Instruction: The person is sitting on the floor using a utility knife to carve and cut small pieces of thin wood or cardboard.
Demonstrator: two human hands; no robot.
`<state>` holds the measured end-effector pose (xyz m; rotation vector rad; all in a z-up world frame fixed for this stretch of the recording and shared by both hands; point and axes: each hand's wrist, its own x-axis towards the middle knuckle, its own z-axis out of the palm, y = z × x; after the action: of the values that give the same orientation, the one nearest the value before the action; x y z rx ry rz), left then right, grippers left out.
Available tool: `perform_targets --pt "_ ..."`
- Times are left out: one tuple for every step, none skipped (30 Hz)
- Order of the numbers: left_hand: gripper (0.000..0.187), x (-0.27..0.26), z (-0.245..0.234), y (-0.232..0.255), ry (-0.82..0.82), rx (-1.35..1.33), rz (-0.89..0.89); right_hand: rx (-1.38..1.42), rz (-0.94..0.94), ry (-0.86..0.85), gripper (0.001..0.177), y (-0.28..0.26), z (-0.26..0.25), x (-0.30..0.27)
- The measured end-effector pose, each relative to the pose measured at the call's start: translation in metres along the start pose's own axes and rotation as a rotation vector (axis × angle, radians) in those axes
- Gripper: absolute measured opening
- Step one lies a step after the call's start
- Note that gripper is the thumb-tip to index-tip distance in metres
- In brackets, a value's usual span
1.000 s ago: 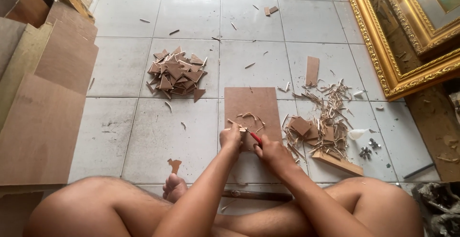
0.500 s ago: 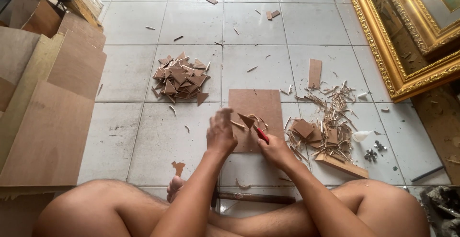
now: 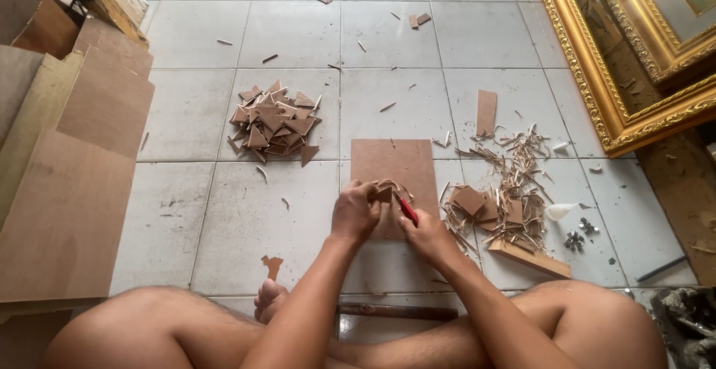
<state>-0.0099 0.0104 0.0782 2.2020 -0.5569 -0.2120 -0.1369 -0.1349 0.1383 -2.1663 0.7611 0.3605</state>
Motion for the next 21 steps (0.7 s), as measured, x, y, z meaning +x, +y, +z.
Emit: perform_targets --pt "0.008 0.000 0.002 -0.001 0.000 0.000 -0.002 0.000 0.000 -0.002 0.048 -0.002 0.001 -0.002" --pt "0.007 -0.001 0.005 -0.001 0.007 0.028 -0.009 0.027 -0.007 0.030 0.047 -0.002 0.002 -0.006" --pt "0.008 -0.003 0.009 -0.002 0.015 0.056 -0.016 0.054 -0.015 0.063 0.045 -0.002 0.002 -0.009" --pt "0.008 -0.004 0.007 -0.001 0.016 0.056 -0.018 0.053 -0.016 0.061 0.045 -0.013 -0.002 -0.018" --pt "0.010 -0.005 0.005 0.001 0.025 0.055 -0.006 0.018 -0.056 0.087 0.048 -0.024 -0.007 -0.026" --pt "0.012 -0.007 0.004 0.003 0.031 0.054 0.005 -0.015 -0.091 0.113 0.051 -0.034 -0.012 -0.036" --pt "0.012 -0.007 0.007 -0.001 0.028 0.054 0.003 -0.015 -0.088 0.111 0.051 -0.033 -0.011 -0.038" --pt "0.012 -0.007 0.010 -0.004 0.042 0.063 0.024 -0.081 -0.099 0.104 0.052 -0.033 -0.011 -0.039" --pt "0.012 -0.006 0.014 -0.007 0.057 0.071 0.045 -0.147 -0.111 0.097 0.054 -0.032 -0.011 -0.039" --pt "0.012 -0.005 0.016 -0.008 0.056 0.072 0.046 -0.146 -0.111 0.097 0.054 -0.030 -0.008 -0.038" --pt "0.012 -0.003 0.018 -0.009 0.063 0.069 0.048 -0.174 -0.112 0.102 0.054 -0.028 -0.005 -0.036" --pt "0.013 -0.003 0.021 -0.011 0.068 0.064 0.050 -0.204 -0.111 0.107 0.055 -0.026 -0.002 -0.035" --pt "0.013 -0.005 0.019 -0.006 0.067 0.063 0.049 -0.204 -0.109 0.107 0.055 -0.027 -0.002 -0.036" --pt "0.013 -0.007 0.016 -0.002 0.071 0.068 0.043 -0.227 -0.101 0.091 0.056 -0.028 -0.002 -0.037" --pt "0.013 -0.010 0.013 0.003 0.075 0.072 0.037 -0.249 -0.093 0.075 0.058 -0.030 -0.002 -0.038" --pt "0.013 -0.009 0.013 0.003 0.074 0.072 0.036 -0.250 -0.091 0.074 0.058 -0.017 0.005 -0.025" --pt "0.013 -0.008 0.013 0.003 0.075 0.067 0.044 -0.315 -0.086 0.052 0.059 -0.005 0.012 -0.012" --pt "0.013 -0.004 0.012 0.003 0.076 0.062 0.054 -0.379 -0.081 0.032 0.060 0.007 0.018 0.002" --pt "0.013 -0.006 0.010 0.003 0.075 0.061 0.056 -0.380 -0.080 0.034 0.060 0.010 0.017 0.006" --pt "0.014 -0.008 0.010 0.005 0.076 0.059 0.052 -0.378 -0.071 0.024 0.062 0.014 0.015 0.010" --pt "0.015 -0.010 0.009 0.005 0.077 0.057 0.049 -0.377 -0.062 0.014 0.064 0.018 0.014 0.014"
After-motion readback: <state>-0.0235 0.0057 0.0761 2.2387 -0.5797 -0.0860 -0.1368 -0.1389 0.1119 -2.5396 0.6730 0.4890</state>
